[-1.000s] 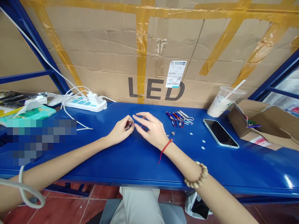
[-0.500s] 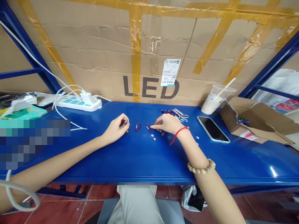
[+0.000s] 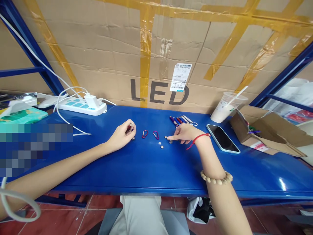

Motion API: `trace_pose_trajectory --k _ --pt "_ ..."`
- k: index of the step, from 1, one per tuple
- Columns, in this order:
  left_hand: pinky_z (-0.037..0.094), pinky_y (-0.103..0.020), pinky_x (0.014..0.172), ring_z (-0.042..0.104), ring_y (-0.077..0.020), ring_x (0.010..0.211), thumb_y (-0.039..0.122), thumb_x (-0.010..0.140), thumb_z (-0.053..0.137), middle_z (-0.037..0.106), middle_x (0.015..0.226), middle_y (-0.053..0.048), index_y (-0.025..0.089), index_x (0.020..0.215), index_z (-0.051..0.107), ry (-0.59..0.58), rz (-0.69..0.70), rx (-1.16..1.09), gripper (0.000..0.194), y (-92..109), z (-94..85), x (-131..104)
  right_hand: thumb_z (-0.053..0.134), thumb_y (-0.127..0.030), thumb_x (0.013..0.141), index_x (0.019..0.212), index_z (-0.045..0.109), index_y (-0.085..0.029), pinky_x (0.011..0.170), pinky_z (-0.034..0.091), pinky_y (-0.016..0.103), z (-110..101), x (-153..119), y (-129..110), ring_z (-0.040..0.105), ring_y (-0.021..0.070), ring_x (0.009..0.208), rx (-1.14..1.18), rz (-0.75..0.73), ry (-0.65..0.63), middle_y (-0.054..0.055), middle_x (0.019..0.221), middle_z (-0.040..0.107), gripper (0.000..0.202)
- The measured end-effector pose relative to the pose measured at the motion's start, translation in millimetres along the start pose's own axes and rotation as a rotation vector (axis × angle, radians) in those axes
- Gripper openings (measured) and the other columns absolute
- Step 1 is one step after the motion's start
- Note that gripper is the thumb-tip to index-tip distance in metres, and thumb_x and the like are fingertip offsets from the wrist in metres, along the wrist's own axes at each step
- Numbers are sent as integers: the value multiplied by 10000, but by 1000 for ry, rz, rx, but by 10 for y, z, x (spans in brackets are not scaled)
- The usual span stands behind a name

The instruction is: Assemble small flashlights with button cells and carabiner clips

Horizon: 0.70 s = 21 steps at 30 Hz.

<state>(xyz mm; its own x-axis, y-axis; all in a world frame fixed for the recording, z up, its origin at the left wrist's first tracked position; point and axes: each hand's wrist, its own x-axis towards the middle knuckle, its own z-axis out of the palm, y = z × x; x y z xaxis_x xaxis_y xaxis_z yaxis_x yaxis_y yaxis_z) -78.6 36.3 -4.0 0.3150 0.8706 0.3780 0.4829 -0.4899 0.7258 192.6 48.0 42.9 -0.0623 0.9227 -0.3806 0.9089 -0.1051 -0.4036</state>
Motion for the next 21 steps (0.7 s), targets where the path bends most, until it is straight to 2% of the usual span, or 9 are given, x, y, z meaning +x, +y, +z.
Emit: trace_pose_trajectory --k 4,7,14,18,21 --pt "385 -222 539 391 -64 518 177 767 436 445 723 41 207 734 338 -4 19 -23 108 0 -9 -4 714 -521 626 752 620 -149 447 523 206 23 25 8 644 148 564 77 -42 -61 77 742 687 404" --pt "391 -224 556 407 -69 538 157 754 431 437 709 41 206 717 330 11 34 -49 118 12 -13 -7 731 -440 643 790 611 -147 453 534 202 51 71 30 637 139 545 133 -108 -54 57 697 675 349" --pt "380 -221 552 424 -79 548 161 750 426 429 685 41 206 711 334 28 46 -41 111 37 -12 -7 612 -233 774 783 619 -154 425 525 190 212 173 -72 609 122 564 106 -339 109 36 736 645 79" --pt "376 -222 542 433 -81 548 177 759 425 440 715 38 210 718 325 30 58 -21 112 17 -4 -10 565 -173 795 819 628 -159 374 485 190 324 232 -161 602 127 563 68 -444 222 44 798 658 68" --pt "382 -222 543 452 -86 566 187 766 427 452 736 34 212 733 335 25 62 -5 101 -2 1 -9 593 -145 771 817 643 -156 466 512 207 363 258 -197 635 149 647 36 -534 320 49 814 674 69"
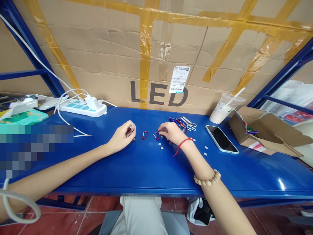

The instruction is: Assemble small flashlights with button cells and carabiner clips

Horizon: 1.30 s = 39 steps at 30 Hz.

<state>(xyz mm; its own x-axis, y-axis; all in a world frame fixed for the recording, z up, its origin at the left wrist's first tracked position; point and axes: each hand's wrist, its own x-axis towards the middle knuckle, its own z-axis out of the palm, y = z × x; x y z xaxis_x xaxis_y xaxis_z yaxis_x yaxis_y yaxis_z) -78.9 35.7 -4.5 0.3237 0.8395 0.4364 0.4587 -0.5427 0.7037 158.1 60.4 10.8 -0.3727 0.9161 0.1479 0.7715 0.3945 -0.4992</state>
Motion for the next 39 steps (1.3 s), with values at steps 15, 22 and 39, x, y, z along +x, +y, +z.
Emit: trace_pose_trajectory --k 15,22,39 --pt "422 -297 642 564 -167 710 372 901 306 544 848 -11 220 932 382 -165 15 171 172 94 -51 -66 633 -304 785 896 687 -177 693 549 287 151 -102 -545 662 187 806 321 -246 471 53 880 699 177" --pt "393 -266 569 561 -174 684 339 922 297 540 848 -14 221 897 393 -245 51 218 154 115 -42 -70 672 -304 764 848 699 -180 624 555 267 273 -164 -700 660 166 714 484 -305 484 50 833 693 152" --pt "360 -204 530 632 -146 675 353 918 361 675 777 -6 217 911 564 -130 236 365 245 39 -20 -122 715 -457 672 696 711 -177 567 526 266 172 -150 -676 634 166 627 455 -234 304 53 707 684 282"
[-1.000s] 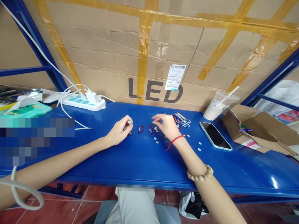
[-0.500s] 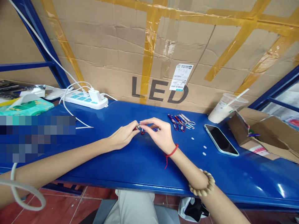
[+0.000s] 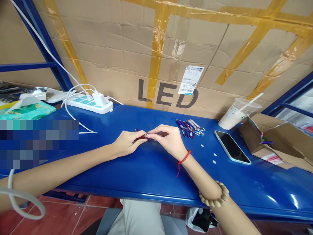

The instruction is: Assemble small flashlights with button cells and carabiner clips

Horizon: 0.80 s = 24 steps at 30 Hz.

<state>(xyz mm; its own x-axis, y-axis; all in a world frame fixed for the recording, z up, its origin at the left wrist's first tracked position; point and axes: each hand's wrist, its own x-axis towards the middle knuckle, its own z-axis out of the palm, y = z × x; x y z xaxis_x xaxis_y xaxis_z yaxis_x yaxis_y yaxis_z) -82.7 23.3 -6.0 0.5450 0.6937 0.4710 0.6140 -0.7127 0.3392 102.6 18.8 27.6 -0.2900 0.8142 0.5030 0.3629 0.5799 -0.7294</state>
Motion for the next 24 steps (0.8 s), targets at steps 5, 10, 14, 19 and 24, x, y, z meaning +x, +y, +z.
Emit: trace_pose_trajectory --k 5,10,14,19,24 --pt "354 -203 510 651 -145 668 343 919 365 708 816 -12 209 951 589 0 65 67 262 -9 26 -24 679 -410 725 648 703 -183 564 482 256 -47 1 12 624 159 630 -123 -45 -86 49 697 685 241" --pt "393 -195 525 667 -151 716 328 911 375 719 899 -33 219 1038 600 -11 63 80 280 -14 41 -33 660 -382 739 643 695 -188 547 454 250 -21 -22 54 619 156 623 -177 -4 -116 45 710 690 219" --pt "407 -186 530 667 -153 732 308 901 386 719 902 -38 222 1031 610 -51 46 138 273 -5 36 -26 660 -348 740 646 693 -189 544 449 249 3 -40 108 619 158 620 -200 19 -125 40 711 693 187" --pt "393 -198 514 670 -162 716 308 907 377 722 862 -32 211 994 608 -72 38 219 265 -4 46 -18 671 -290 722 649 693 -192 537 453 241 13 -47 122 611 150 590 -232 63 -111 28 694 696 124" --pt "386 -206 501 675 -171 721 300 899 402 721 890 -20 221 1027 591 -32 17 230 241 16 53 -13 670 -306 705 617 676 -173 473 439 230 29 -53 74 583 140 515 -218 121 -70 30 630 680 160"
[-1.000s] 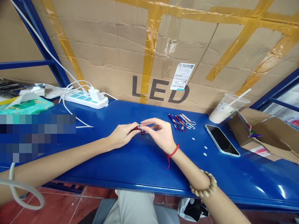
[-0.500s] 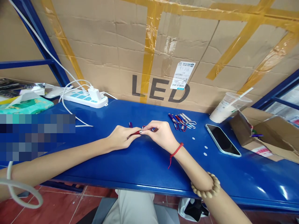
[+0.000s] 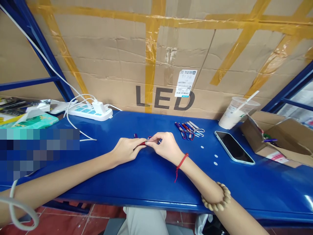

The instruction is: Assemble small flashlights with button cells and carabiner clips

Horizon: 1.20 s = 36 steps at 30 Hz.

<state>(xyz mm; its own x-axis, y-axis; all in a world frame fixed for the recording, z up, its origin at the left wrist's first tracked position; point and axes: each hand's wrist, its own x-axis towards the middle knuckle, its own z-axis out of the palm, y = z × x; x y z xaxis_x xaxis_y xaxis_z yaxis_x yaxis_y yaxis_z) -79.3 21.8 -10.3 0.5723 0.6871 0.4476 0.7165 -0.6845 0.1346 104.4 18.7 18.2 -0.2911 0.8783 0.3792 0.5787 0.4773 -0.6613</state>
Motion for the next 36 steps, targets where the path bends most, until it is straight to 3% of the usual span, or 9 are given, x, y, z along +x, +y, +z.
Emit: trace_pose_trajectory --k 6,11,15,21,26,31,36 --pt "404 -202 514 673 -153 718 297 903 401 722 887 -12 221 1016 596 75 9 -36 238 2 -4 2 645 -387 713 624 666 -147 384 396 205 18 0 -31 514 105 422 142 116 -42 30 566 637 257" --pt "411 -212 518 647 -138 604 295 918 368 690 709 -12 211 1007 620 121 156 54 280 -35 3 -9 762 -466 539 522 605 -138 342 377 174 -25 17 -102 467 72 386 398 367 -208 -6 486 556 364" --pt "411 -200 520 633 -121 576 295 925 362 669 669 3 217 999 627 161 198 60 287 -48 10 -4 786 -472 499 519 595 -129 323 329 148 -82 21 -167 450 49 385 452 485 -267 -18 491 543 393" --pt "456 -182 629 663 -122 817 292 923 397 699 984 32 247 1056 586 68 45 -160 236 -25 -18 51 772 -486 534 599 623 -121 344 344 154 -100 53 -133 450 49 399 434 417 -209 -22 506 539 399" --pt "483 -212 678 655 -147 861 326 920 396 685 1022 31 247 1114 532 -15 -24 -274 250 -8 -58 66 738 -490 598 641 629 -123 354 353 157 -89 80 -61 451 53 392 385 349 -187 -25 486 529 385" --pt "485 -258 820 615 -171 1007 319 930 359 617 1178 -38 200 1234 451 6 -20 -316 340 -10 -53 65 680 -519 657 638 603 -130 361 361 154 -100 77 -51 452 50 396 388 306 -256 -29 493 526 396" --pt "466 -262 872 607 -152 1022 274 938 324 607 1198 -17 235 1262 432 -4 44 -336 344 -11 -57 69 647 -511 704 665 617 -131 369 369 149 -149 62 -65 476 61 439 374 265 -339 -20 517 536 384"
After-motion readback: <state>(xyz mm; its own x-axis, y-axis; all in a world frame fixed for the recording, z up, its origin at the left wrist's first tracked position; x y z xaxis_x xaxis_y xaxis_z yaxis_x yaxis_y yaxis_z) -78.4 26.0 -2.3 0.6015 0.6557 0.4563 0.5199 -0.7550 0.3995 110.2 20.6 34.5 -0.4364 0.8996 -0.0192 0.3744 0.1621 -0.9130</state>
